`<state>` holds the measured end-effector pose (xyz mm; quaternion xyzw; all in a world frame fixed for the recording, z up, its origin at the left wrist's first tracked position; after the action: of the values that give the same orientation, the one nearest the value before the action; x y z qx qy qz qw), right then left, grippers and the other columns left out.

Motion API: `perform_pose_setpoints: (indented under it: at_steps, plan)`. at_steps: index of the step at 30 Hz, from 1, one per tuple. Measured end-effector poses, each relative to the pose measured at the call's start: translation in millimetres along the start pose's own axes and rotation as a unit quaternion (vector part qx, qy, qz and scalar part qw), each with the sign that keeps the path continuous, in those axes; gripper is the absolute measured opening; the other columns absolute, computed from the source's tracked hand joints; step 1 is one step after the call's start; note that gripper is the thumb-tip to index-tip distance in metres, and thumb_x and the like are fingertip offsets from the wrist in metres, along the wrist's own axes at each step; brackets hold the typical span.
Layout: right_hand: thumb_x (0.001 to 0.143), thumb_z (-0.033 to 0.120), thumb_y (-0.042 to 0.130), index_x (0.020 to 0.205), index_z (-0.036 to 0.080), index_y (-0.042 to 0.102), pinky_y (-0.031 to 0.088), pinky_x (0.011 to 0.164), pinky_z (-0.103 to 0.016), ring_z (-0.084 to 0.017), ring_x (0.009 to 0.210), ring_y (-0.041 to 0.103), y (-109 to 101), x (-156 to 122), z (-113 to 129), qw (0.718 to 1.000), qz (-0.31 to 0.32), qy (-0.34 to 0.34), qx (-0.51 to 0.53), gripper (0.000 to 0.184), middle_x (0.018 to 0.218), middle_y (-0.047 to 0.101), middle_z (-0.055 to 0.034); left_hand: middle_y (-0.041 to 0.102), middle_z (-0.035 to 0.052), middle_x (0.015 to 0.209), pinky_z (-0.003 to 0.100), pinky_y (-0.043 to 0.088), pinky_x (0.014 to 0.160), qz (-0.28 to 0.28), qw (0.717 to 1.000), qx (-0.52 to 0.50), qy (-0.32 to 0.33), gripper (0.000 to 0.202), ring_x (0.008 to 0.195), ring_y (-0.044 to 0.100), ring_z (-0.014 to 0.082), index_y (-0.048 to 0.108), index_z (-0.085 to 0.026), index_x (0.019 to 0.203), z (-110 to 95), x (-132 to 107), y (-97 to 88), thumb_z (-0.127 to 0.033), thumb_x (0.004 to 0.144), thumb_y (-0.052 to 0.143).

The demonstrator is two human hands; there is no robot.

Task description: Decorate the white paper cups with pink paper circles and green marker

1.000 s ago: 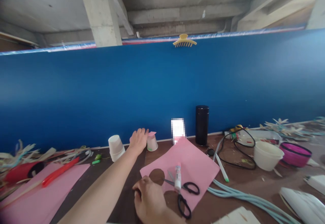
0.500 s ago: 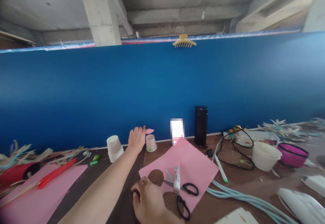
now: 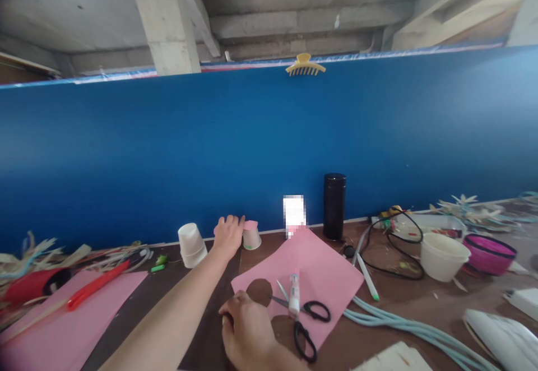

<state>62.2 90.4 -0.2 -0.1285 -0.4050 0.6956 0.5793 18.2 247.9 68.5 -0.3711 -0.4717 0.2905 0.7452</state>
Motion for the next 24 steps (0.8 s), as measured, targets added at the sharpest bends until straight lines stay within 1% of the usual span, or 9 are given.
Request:
perform_pose_setpoints:
  at_steps: [9, 13, 17, 19, 21, 24]
  plan:
    - [0.078, 0.015, 0.045, 0.093, 0.026, 0.064, 0.042, 0.075, -0.021, -0.013, 0.085, 0.060, -0.1, -0.9, 0.2, 1.000, 0.000, -0.002, 0.001, 0.026, 0.097, 0.062, -0.0009, 0.058, 0.0176, 0.105, 0.045, 0.027, 0.088, 0.010, 1.000, -0.011, 0.005, 0.045, 0.102, 0.043, 0.0283, 0.046, -0.011, 0.126, -0.4, -4.7, -2.7, -0.010, 0.084, 0.031]
    - [0.079, 0.015, 0.045, 0.094, 0.025, 0.064, 0.042, 0.076, -0.021, -0.013, 0.085, 0.060, -0.2, -0.5, 1.0, 1.000, 0.007, 0.001, -0.001, 0.026, 0.097, 0.062, -0.0017, 0.057, 0.0166, 0.106, 0.043, 0.029, 0.088, 0.012, 1.000, -0.020, 0.004, 0.045, 0.104, 0.043, 0.0273, 0.046, -0.013, 0.126, 2.9, -4.5, -7.3, -0.009, 0.084, 0.030]
    - [0.078, 0.014, 0.046, 0.092, 0.025, 0.064, 0.041, 0.074, -0.020, -0.013, 0.085, 0.060, -1.6, 0.1, 2.3, 1.000, 0.007, 0.001, 0.000, 0.026, 0.096, 0.063, -0.0013, 0.057, 0.0168, 0.108, 0.042, 0.031, 0.087, 0.007, 1.000, -0.029, -0.006, 0.044, 0.104, 0.043, 0.0270, 0.047, -0.011, 0.124, 8.6, -1.1, -14.8, -0.008, 0.085, 0.028]
    - [0.078, 0.014, 0.046, 0.091, 0.025, 0.065, 0.041, 0.074, -0.020, -0.013, 0.084, 0.060, -2.7, 0.4, 2.9, 1.000, 0.002, -0.001, 0.002, 0.026, 0.095, 0.063, -0.0008, 0.056, 0.0159, 0.109, 0.040, 0.034, 0.085, 0.002, 0.999, -0.034, -0.018, 0.045, 0.104, 0.045, 0.0261, 0.045, -0.011, 0.126, 10.8, 2.0, -18.7, -0.009, 0.085, 0.026]
    - [0.079, 0.014, 0.046, 0.091, 0.026, 0.065, 0.041, 0.075, -0.021, -0.013, 0.084, 0.060, -3.2, 0.5, 3.2, 1.000, 0.000, -0.002, 0.001, 0.026, 0.095, 0.063, -0.0004, 0.054, 0.0136, 0.117, 0.038, 0.035, 0.086, 0.003, 0.998, -0.056, -0.023, 0.047, 0.108, 0.044, 0.0245, 0.040, -0.015, 0.130, 9.6, 5.6, -20.9, -0.010, 0.086, 0.026]
    - [0.079, 0.015, 0.045, 0.092, 0.025, 0.065, 0.041, 0.076, -0.021, -0.013, 0.083, 0.060, -3.1, 0.5, 3.3, 1.000, 0.000, -0.003, 0.003, 0.026, 0.096, 0.063, -0.0005, 0.045, 0.0073, 0.133, 0.037, 0.033, 0.094, 0.025, 0.994, -0.109, 0.016, 0.049, 0.119, 0.038, 0.0224, 0.038, -0.022, 0.132, -2.9, 10.1, -17.7, -0.013, 0.084, 0.032]
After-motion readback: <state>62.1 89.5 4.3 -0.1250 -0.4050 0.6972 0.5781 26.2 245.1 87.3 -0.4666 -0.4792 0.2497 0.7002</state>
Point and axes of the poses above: each hand's wrist, its own x-axis towards the middle knuckle, its own y-axis out of the palm, z = x × y, the point moved 8 cm from there along x, towards the middle knuckle
